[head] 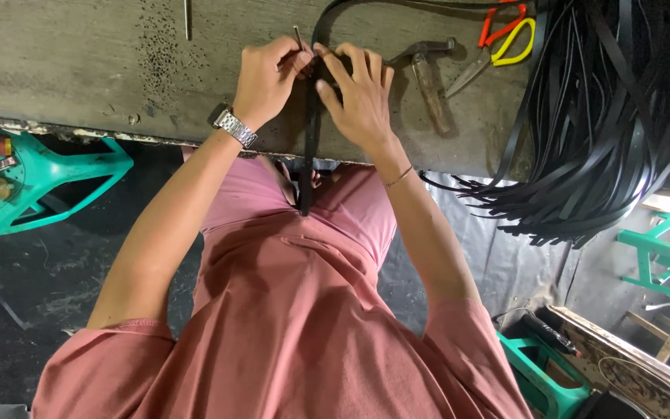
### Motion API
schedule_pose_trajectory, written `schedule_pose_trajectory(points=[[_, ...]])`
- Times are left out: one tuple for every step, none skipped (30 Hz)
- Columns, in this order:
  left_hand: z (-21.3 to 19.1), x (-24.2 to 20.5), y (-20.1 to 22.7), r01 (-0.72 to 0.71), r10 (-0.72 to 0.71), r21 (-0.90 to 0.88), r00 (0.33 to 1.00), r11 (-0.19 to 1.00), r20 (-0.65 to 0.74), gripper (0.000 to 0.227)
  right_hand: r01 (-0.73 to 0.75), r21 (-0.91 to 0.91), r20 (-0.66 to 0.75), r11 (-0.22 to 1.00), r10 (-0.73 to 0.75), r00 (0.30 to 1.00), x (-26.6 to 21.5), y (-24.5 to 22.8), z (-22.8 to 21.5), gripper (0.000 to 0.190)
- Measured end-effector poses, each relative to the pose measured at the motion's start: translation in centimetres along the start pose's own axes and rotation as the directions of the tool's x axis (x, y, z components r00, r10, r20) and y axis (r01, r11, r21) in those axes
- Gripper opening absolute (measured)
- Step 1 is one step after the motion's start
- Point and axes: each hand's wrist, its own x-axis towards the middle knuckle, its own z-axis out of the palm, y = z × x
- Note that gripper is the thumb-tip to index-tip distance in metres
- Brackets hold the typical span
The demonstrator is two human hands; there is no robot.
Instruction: Punching holes into leather straps using a hammer and a metal punch tool on a workbench.
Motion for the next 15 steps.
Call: schedule_pose_trajectory(points=[[0.0,-0.1,0.0,0.0,0.0,0.002,1.0,1.0,-0.001,0.026,0.001,0.001,-0.001,1.0,-0.001,1.0,0.2,0.1,0.2,0.055],[0.1,-0.1,0.0,0.003,-0.003,0.009,1.0,1.0,0.012,0.018,-0.005,-0.047,0.026,0.999,0.006,1.0,0.3,0.2,0.3,0.048],[0.1,-0.1,0.0,0.007,-0.008,0.015,1.0,1.0,0.027,0.01,-0.011,-0.095,0.054,0.995,0.016,0.998,0.5,0.2,0.5,0.058],[0.2,-0.1,-0.1,0.007,-0.008,0.016,1.0,1.0,0.027,0.01,-0.011,-0.094,0.054,0.996,0.016,0.998,0.5,0.2,0.3,0.058],[0.2,-0.2,-0.2,0.007,-0.007,0.012,0.999,1.0,0.033,0.012,0.008,-0.113,0.027,0.994,-0.005,1.0,0.5,0.1,0.2,0.056],[0.2,-0.3,-0.3,0.006,-0.006,0.009,0.999,1.0,0.04,0.015,0.026,-0.133,0.002,0.991,-0.026,1.0,0.4,0.0,0.1,0.056],[0.0,-0.3,-0.1,0.01,-0.011,0.009,0.999,1.0,0.04,0.015,0.027,-0.131,0.005,0.991,-0.027,1.0,0.2,0.0,0.3,0.056],[-0.2,-0.3,0.2,0.009,-0.008,-0.025,0.999,1.0,0.031,0.027,0.013,-0.118,0.007,0.993,-0.012,1.0,-0.1,0.1,0.6,0.058],[-0.4,-0.1,0.5,0.005,-0.003,-0.06,1.0,0.998,0.02,0.04,0.0,-0.107,0.006,0.994,0.001,1.0,-0.2,0.2,0.7,0.061],[-0.5,-0.1,0.7,0.006,-0.005,-0.06,1.0,0.998,0.019,0.04,0.001,-0.106,0.008,0.994,0.0,1.0,-0.4,0.1,0.6,0.061],[-0.6,-0.1,0.9,-0.002,0.003,-0.108,1.0,0.994,0.01,0.039,-0.003,-0.079,0.032,0.997,0.005,0.999,-0.7,0.1,0.4,0.064],[-0.6,0.0,1.1,-0.01,0.01,-0.155,1.0,0.988,0.001,0.038,-0.007,-0.052,0.056,0.999,0.01,0.998,-0.9,0.0,0.2,0.068],[-0.7,0.1,1.3,-0.01,0.01,-0.157,1.0,0.987,0.003,0.038,-0.01,-0.053,0.057,0.999,0.013,0.998,-1.1,0.0,0.1,0.068],[-0.7,0.1,1.6,-0.003,0.006,-0.172,1.0,0.985,0.017,0.028,-0.008,-0.043,0.069,0.999,0.011,0.998,-1.2,0.0,-0.1,0.068],[-0.9,0.2,1.8,0.005,0.001,-0.184,1.0,0.983,0.031,0.018,-0.005,-0.031,0.081,0.999,0.008,0.997,-1.4,-0.1,-0.1,0.069]])
